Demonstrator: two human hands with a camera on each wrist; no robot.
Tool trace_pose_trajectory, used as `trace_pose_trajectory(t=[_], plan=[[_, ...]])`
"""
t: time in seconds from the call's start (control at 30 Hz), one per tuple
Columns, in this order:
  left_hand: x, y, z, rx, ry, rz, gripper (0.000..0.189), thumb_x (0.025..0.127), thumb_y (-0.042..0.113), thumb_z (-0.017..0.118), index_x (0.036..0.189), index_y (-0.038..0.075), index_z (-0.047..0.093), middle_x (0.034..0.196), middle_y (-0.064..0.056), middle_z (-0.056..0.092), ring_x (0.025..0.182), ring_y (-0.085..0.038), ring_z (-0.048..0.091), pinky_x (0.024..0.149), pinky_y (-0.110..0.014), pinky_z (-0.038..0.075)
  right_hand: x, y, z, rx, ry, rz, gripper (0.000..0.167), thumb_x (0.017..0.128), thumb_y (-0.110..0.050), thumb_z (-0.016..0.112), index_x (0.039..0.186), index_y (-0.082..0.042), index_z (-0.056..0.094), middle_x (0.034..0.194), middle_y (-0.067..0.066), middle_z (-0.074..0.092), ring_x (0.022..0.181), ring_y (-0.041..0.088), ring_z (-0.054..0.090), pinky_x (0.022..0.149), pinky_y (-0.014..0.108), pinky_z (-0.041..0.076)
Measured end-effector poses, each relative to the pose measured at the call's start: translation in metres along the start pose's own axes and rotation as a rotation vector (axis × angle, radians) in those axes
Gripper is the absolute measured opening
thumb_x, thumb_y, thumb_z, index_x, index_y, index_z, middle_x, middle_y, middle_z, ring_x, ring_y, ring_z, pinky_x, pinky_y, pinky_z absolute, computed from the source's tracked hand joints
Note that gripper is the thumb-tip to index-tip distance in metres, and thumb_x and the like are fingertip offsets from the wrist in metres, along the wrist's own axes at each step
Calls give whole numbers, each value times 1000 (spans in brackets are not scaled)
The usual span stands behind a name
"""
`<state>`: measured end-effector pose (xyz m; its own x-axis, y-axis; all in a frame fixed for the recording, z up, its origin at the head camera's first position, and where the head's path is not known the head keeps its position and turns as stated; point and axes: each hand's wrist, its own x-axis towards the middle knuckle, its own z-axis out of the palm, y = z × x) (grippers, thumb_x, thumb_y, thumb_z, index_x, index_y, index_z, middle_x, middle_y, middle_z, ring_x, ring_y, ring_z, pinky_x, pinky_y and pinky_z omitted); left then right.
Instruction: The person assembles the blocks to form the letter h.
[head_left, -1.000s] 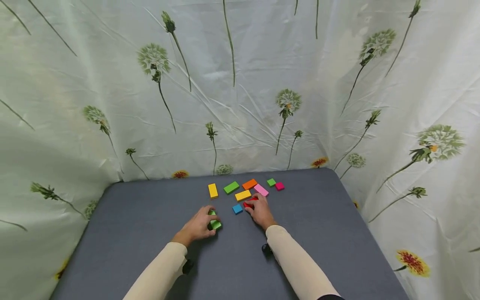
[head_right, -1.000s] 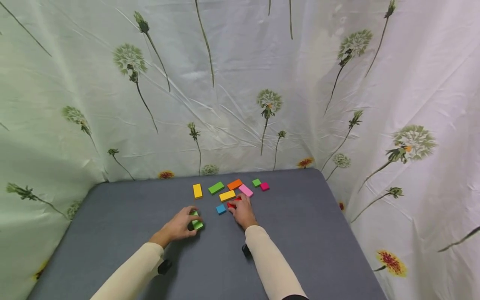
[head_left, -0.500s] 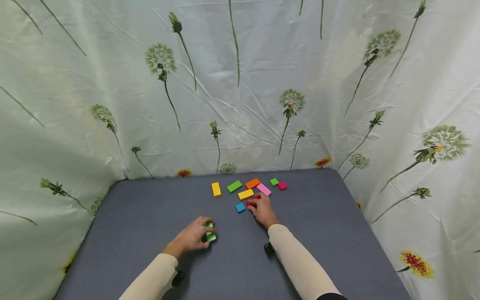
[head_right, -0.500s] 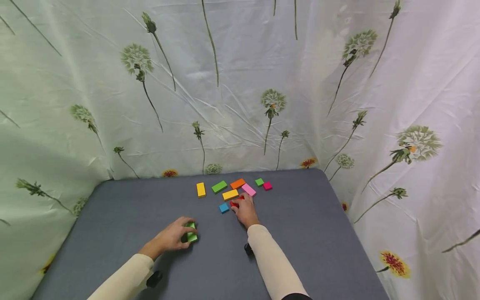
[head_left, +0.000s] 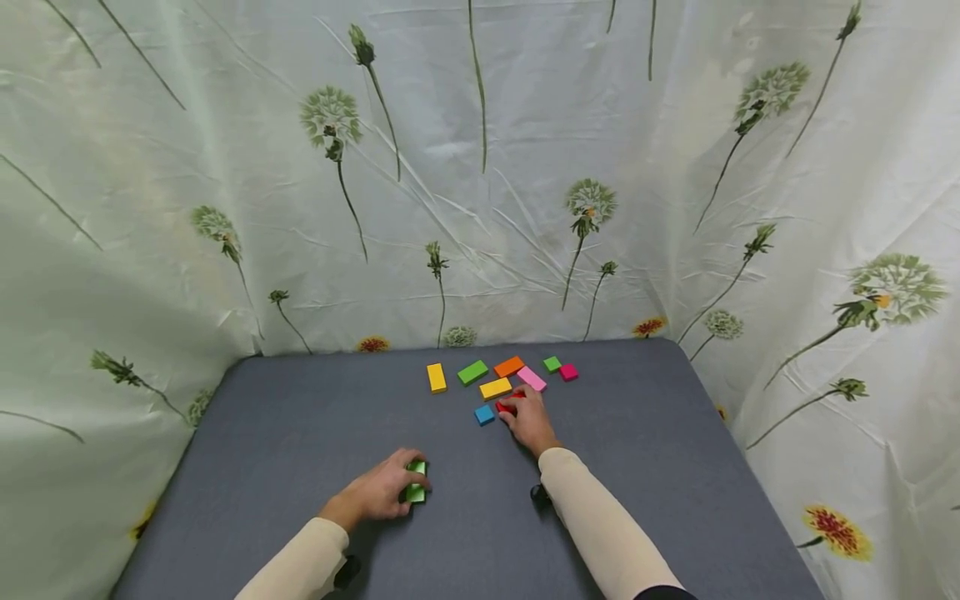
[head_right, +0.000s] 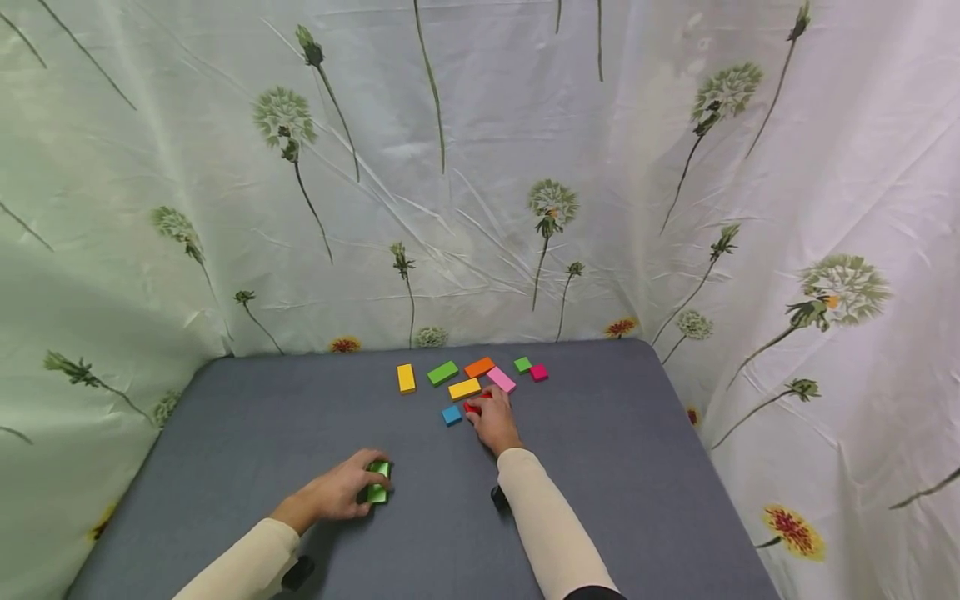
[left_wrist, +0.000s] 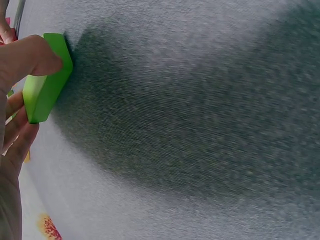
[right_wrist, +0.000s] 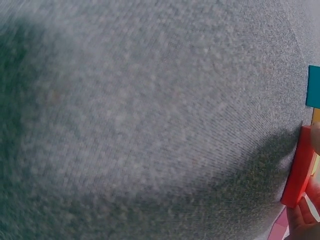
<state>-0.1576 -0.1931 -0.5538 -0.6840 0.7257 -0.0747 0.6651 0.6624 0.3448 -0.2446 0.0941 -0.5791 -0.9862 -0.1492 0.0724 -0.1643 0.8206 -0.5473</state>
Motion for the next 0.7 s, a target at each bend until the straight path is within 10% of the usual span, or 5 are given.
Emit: trace_pose_trajectory(t=[0.7], plan=[[-13, 4, 5, -83, -18, -71, 24, 77, 9, 74, 100, 18, 73, 128, -9, 52, 116, -28, 50, 93, -45, 47, -1, -1, 1, 0, 13, -9, 26, 85, -14, 73, 109, -5, 73, 121, 16, 54, 115, 31, 47, 101, 45, 42]])
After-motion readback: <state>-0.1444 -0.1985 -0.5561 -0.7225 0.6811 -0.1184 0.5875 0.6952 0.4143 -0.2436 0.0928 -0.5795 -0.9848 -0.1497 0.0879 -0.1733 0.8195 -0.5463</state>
